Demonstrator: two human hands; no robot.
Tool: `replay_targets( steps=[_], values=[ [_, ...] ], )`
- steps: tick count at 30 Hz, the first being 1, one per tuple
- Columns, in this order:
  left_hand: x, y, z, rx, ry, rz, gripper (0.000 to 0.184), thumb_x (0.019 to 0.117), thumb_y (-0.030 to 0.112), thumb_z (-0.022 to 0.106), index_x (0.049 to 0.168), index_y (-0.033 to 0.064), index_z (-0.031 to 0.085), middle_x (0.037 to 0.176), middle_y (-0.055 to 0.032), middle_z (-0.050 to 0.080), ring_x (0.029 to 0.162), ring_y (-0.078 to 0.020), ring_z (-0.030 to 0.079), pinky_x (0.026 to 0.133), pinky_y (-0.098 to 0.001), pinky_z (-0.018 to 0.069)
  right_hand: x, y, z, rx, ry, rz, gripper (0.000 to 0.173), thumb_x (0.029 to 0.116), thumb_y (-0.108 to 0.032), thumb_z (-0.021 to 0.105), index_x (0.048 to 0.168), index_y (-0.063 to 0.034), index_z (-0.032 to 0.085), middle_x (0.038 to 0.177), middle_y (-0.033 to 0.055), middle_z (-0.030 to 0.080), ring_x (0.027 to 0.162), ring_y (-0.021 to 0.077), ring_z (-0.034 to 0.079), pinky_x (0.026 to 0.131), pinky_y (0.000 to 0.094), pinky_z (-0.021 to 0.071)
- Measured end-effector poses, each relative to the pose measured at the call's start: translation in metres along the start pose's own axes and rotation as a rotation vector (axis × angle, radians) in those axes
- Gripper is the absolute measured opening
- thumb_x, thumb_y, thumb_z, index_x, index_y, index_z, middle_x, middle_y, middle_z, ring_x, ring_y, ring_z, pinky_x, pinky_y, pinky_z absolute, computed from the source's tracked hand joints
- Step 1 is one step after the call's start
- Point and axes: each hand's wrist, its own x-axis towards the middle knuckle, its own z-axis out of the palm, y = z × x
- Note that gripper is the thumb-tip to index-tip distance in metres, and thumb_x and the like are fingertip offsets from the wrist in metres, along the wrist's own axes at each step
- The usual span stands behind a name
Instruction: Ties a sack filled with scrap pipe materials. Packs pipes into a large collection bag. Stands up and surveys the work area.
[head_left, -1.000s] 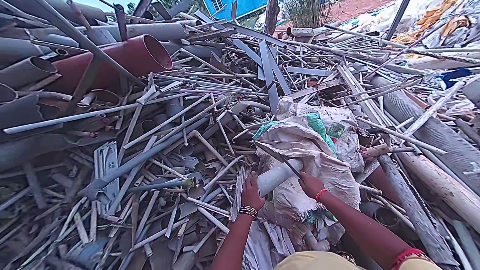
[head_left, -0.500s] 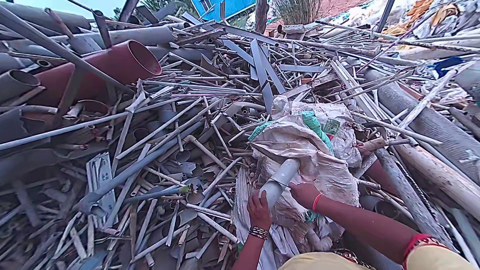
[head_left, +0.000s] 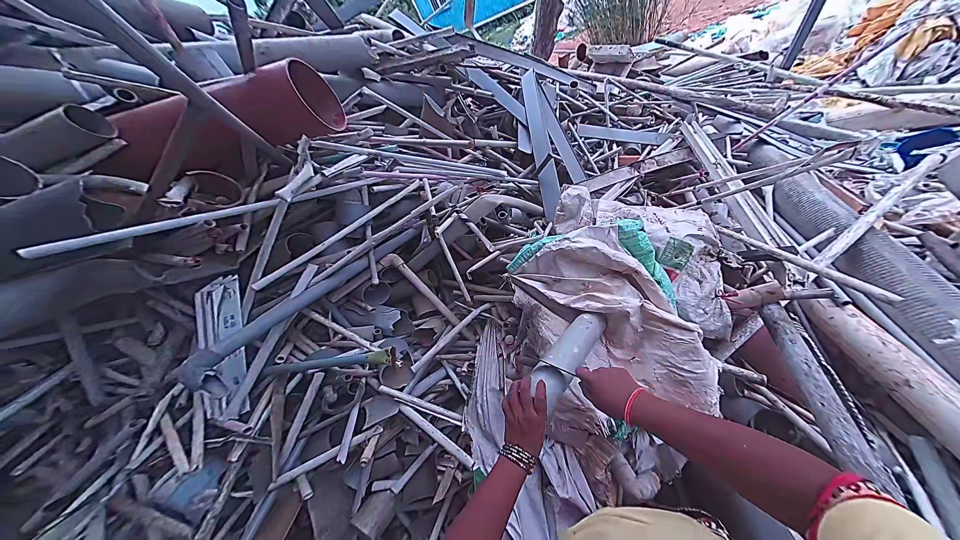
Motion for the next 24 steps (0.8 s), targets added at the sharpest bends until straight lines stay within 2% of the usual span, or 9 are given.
replay_targets(
  steps=[2, 4, 8, 11, 14, 18, 20, 24],
  values=[
    [-0.007, -0.003, 0.006, 0.064, 0.076, 0.080, 0.039, 0.0727, -0.004, 0.074, 0.111, -0.0033, 0.073, 0.112, -0.0311, 0.069, 0.096, -0.0525, 0.069, 0.072, -0.0572, 0.0560, 0.002, 0.000, -0.002, -0.033, 0.001, 0.014, 0.036, 0.1111, -0.022, 0.034, 0.136, -0.0011, 0.051, 0.117, 0.0303, 0.067, 0.113, 0.0498, 0.065, 0.088, 0.0658, 0.0502],
    [-0.006, -0.003, 0.006, 0.104, 0.098, 0.138, 0.034, 0.0770, 0.000, 0.072, 0.111, -0.0008, 0.073, 0.110, -0.0289, 0.070, 0.094, -0.0493, 0.070, 0.070, -0.0548, 0.0567, 0.009, 0.007, -0.007, -0.038, 0.013, 0.087, 0.036, 0.1102, -0.018, 0.034, 0.138, -0.0010, 0.050, 0.121, 0.0302, 0.066, 0.116, 0.0496, 0.064, 0.091, 0.0653, 0.0499],
    [0.000, -0.002, -0.001, 0.110, 0.056, 0.164, 0.036, 0.0769, -0.001, 0.074, 0.112, -0.0009, 0.073, 0.111, -0.0299, 0.070, 0.096, -0.0502, 0.070, 0.072, -0.0560, 0.0572, 0.000, 0.003, -0.005, -0.041, 0.006, 0.053, 0.037, 0.1113, -0.022, 0.032, 0.136, -0.0016, 0.050, 0.118, 0.0298, 0.067, 0.114, 0.0496, 0.065, 0.089, 0.0652, 0.0503],
    [-0.004, 0.003, -0.003, 0.080, 0.014, 0.134, 0.038, 0.0762, -0.004, 0.074, 0.114, -0.0022, 0.073, 0.113, -0.0313, 0.069, 0.099, -0.0526, 0.069, 0.075, -0.0591, 0.0568, 0.003, 0.011, -0.001, -0.021, 0.004, 0.100, 0.037, 0.1105, -0.021, 0.034, 0.138, -0.0021, 0.050, 0.122, 0.0291, 0.066, 0.117, 0.0484, 0.064, 0.091, 0.0652, 0.0497],
    [0.000, 0.001, -0.002, 0.081, 0.008, 0.130, 0.038, 0.0757, -0.004, 0.075, 0.114, -0.0026, 0.073, 0.114, -0.0314, 0.069, 0.100, -0.0527, 0.069, 0.075, -0.0589, 0.0571, -0.008, -0.003, -0.004, -0.056, -0.011, 0.028, 0.036, 0.1110, -0.023, 0.034, 0.135, -0.0017, 0.051, 0.118, 0.0291, 0.067, 0.114, 0.0482, 0.065, 0.088, 0.0648, 0.0505],
    [-0.001, 0.006, -0.005, 0.064, -0.017, 0.089, 0.039, 0.0763, -0.006, 0.074, 0.115, -0.0032, 0.073, 0.115, -0.0319, 0.069, 0.102, -0.0536, 0.069, 0.076, -0.0603, 0.0565, -0.001, 0.003, -0.005, -0.065, -0.005, 0.128, 0.035, 0.1093, -0.014, 0.035, 0.138, -0.0013, 0.050, 0.123, 0.0288, 0.066, 0.119, 0.0481, 0.063, 0.092, 0.0642, 0.0499],
    [0.004, 0.008, -0.008, 0.060, -0.027, 0.053, 0.040, 0.0758, -0.007, 0.074, 0.115, -0.0031, 0.073, 0.116, -0.0315, 0.069, 0.103, -0.0537, 0.068, 0.078, -0.0609, 0.0563, -0.010, -0.005, -0.004, -0.073, -0.002, 0.080, 0.035, 0.1105, -0.017, 0.034, 0.137, -0.0014, 0.050, 0.120, 0.0289, 0.066, 0.116, 0.0483, 0.064, 0.090, 0.0643, 0.0506],
    [0.005, 0.021, -0.019, -0.014, -0.184, -0.063, 0.048, 0.0748, -0.010, 0.075, 0.122, -0.0051, 0.070, 0.125, -0.0336, 0.065, 0.113, -0.0567, 0.063, 0.085, -0.0636, 0.0537, -0.004, 0.008, 0.002, -0.058, -0.005, 0.125, 0.037, 0.1102, -0.017, 0.033, 0.140, -0.0024, 0.049, 0.123, 0.0287, 0.066, 0.117, 0.0484, 0.064, 0.091, 0.0644, 0.0504]
  ],
)
